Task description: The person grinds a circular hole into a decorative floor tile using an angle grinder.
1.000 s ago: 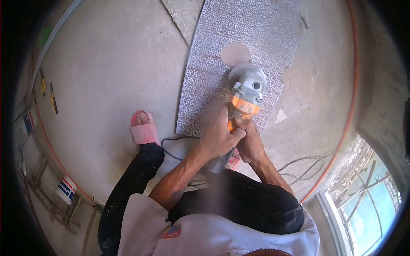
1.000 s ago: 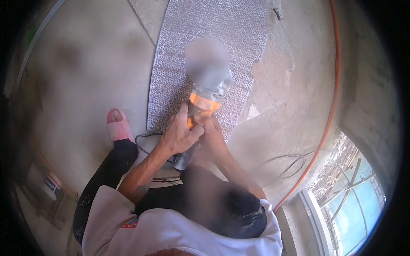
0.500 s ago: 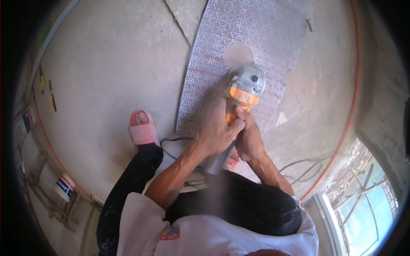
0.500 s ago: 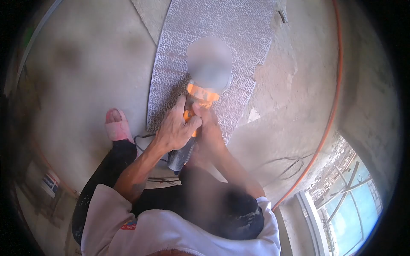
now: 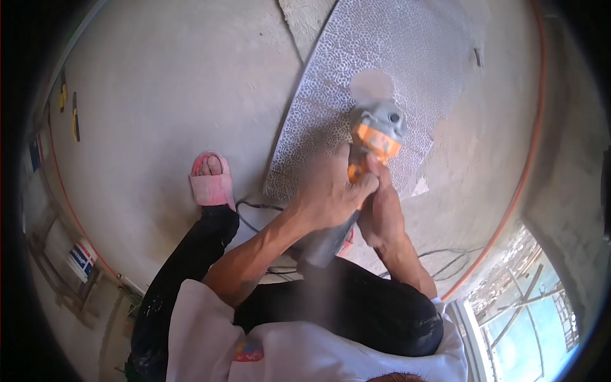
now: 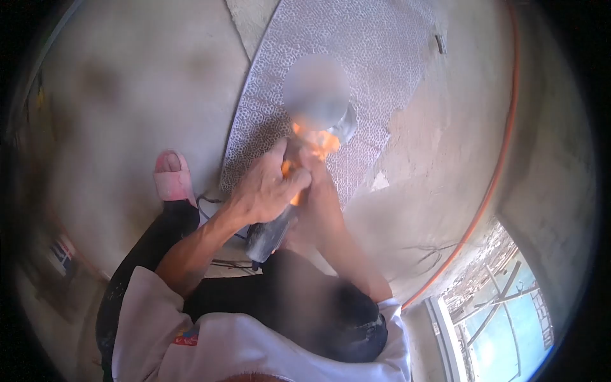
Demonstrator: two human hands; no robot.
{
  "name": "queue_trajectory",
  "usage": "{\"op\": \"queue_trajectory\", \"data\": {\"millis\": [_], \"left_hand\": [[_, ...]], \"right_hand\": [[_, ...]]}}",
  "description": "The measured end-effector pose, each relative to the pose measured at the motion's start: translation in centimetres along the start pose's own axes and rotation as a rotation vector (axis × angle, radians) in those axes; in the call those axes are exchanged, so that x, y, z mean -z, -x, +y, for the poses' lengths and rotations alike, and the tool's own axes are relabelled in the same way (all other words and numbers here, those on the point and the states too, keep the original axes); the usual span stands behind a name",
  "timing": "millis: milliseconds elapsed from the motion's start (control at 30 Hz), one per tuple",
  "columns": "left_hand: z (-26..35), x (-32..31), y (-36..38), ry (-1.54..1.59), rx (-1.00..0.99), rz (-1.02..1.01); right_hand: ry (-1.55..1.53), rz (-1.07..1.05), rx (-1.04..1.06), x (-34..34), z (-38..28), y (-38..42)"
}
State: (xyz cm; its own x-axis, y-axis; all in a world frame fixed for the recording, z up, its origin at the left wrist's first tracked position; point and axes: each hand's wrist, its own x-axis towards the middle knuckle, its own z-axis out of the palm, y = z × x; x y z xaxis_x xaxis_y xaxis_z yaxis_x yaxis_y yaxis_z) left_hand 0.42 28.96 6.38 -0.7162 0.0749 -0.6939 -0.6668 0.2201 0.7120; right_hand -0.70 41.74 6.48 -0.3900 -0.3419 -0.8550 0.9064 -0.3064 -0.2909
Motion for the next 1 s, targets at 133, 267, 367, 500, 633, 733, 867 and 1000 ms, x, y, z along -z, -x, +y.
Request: {"op": "queue_trajectory", "data": {"millis": [133,267,367,500,633,733,867,1000], "left_hand": [[-0.3,0.2,-0.4,0.078,0.044,0.003],[-1.9,-0.4,-0.9,-0.043,-0.055,0.013],[-2.2,-0.8,-0.3,0.049,-0.059,0.059],[-1.5,-1.0,-0.8,0.020,0.006,0.057],[-2.5,-1.0,-0.6,0.074,-0.034,0.057],[-2.4,-1.4,-1.6,0.083,-0.069,0.128],[-2.2,-1.3,-0.9,0.041,-0.028,0.088],[-1.9,-1.2,-1.3,0.059,-0.018,0.138]], "right_hand": [[0.235,-0.036,0.094,1.5,0.2,-1.6],[0.056,0.081,0.013,0.5,0.3,-1.0],[0.083,0.043,0.036,1.2,0.7,-1.1],[0.064,-0.010,0.056,0.8,-0.2,-1.7],[0.106,0.057,0.059,1.8,1.3,-1.7],[0.070,-0.008,0.062,0.9,0.1,-2.0],[0.061,0.022,0.071,1.2,1.2,-1.4],[0.097,-0.056,0.064,1.3,0.2,-2.6]]}}
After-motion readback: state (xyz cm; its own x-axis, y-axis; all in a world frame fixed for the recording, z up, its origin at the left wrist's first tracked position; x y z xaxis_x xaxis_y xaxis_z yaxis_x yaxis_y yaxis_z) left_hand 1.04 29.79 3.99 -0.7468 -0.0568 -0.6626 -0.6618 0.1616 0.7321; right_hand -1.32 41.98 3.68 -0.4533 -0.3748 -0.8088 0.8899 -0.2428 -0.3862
